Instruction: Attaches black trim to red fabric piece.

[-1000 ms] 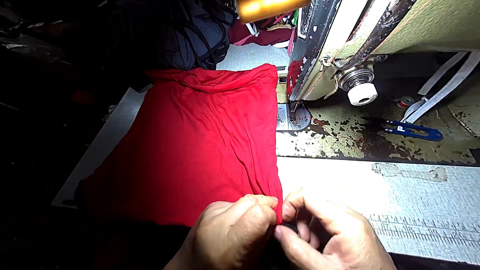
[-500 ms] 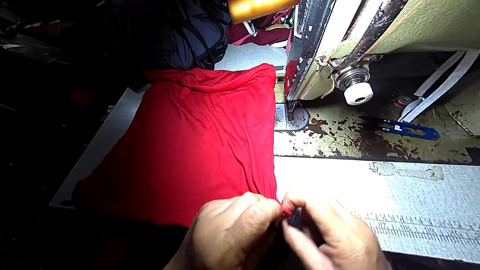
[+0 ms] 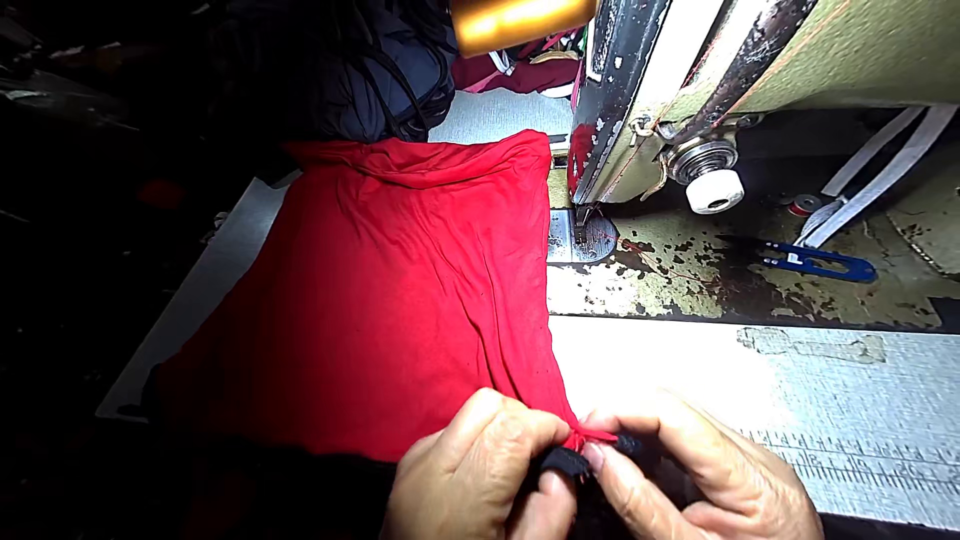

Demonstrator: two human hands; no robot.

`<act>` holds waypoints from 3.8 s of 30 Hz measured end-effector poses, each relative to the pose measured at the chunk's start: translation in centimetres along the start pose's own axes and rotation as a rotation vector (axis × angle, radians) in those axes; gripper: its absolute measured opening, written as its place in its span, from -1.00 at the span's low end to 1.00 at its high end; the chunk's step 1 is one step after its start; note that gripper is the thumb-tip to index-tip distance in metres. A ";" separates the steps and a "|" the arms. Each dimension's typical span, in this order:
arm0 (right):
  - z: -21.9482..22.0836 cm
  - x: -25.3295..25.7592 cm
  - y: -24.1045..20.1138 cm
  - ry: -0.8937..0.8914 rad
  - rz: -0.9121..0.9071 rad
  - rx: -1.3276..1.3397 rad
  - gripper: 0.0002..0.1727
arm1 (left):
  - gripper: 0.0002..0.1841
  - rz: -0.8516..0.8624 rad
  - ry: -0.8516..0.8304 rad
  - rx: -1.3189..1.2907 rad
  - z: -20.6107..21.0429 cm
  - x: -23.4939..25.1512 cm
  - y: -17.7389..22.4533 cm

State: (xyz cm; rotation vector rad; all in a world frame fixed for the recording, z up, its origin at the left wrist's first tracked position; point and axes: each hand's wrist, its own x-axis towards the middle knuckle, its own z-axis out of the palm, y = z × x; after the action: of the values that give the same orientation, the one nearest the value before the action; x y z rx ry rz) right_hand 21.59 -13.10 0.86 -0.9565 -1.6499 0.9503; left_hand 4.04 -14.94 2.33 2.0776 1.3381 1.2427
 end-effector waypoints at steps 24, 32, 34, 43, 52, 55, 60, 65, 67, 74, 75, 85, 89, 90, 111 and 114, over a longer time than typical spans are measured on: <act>-1.1 -1.0 -0.5 0.003 0.293 0.331 -0.77 | -0.67 0.048 -0.197 -0.026 -0.2 2.2 -3.4; -3.3 0.1 0.3 -0.078 0.257 0.041 -0.73 | -0.81 -0.007 -0.376 -0.192 -0.2 4.0 -4.1; -3.7 0.3 0.4 -0.110 0.234 0.036 -0.70 | -0.81 -0.023 -0.365 -0.171 0.0 3.9 -4.0; -1.9 0.2 1.4 -0.050 0.288 0.064 -0.85 | -0.81 -0.004 -0.363 -0.062 0.5 4.0 -3.9; -1.5 0.2 2.6 0.030 0.087 -0.512 -0.70 | -0.77 -0.073 -0.510 0.189 1.1 5.7 -4.2; -1.0 -0.1 3.5 0.100 0.023 -0.704 -0.67 | -0.74 -0.082 -0.549 0.364 1.9 6.3 -3.8; -0.9 -0.4 4.3 0.181 -0.018 -0.692 -0.80 | -0.70 -0.059 -0.527 0.550 2.9 6.5 -3.0; -2.0 -1.0 4.6 0.068 -0.165 -0.698 -0.75 | -0.73 -0.084 -0.444 0.564 3.3 5.8 -2.8; -2.9 -1.2 4.7 -0.006 -0.263 -0.775 -0.73 | -0.72 -0.078 -0.368 0.595 3.4 5.2 -2.8; -6.2 1.6 6.3 -0.320 -0.740 -0.758 -0.68 | -0.68 -0.089 -0.166 0.579 3.9 3.5 -4.3; -6.6 2.5 6.4 -0.380 -0.768 -0.752 -0.69 | -0.69 -0.080 -0.160 0.547 4.0 3.6 -4.8; -5.8 10.3 8.5 -0.289 -0.694 -0.912 -0.64 | -0.64 0.174 -0.431 0.436 3.4 15.9 -11.7; -5.7 10.3 9.1 -0.219 -0.582 -0.896 -0.63 | -0.62 0.191 -0.424 0.437 3.8 17.3 -12.5; -5.6 10.2 9.1 -0.213 -0.564 -0.884 -0.63 | -0.62 0.186 -0.418 0.426 3.9 17.3 -12.6; -5.6 9.9 8.9 -0.205 -0.487 -0.847 -0.59 | -0.64 0.158 -0.394 0.411 4.0 17.1 -12.3; -5.6 10.0 8.9 -0.206 -0.489 -0.850 -0.59 | -0.67 0.116 -0.380 0.488 4.0 16.9 -11.3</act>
State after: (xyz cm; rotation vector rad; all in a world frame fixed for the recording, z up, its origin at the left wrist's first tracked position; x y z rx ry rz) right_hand 26.09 0.28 -2.46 -0.9192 -2.3841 -0.0230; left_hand 3.97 5.66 0.28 2.5851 1.4517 0.5393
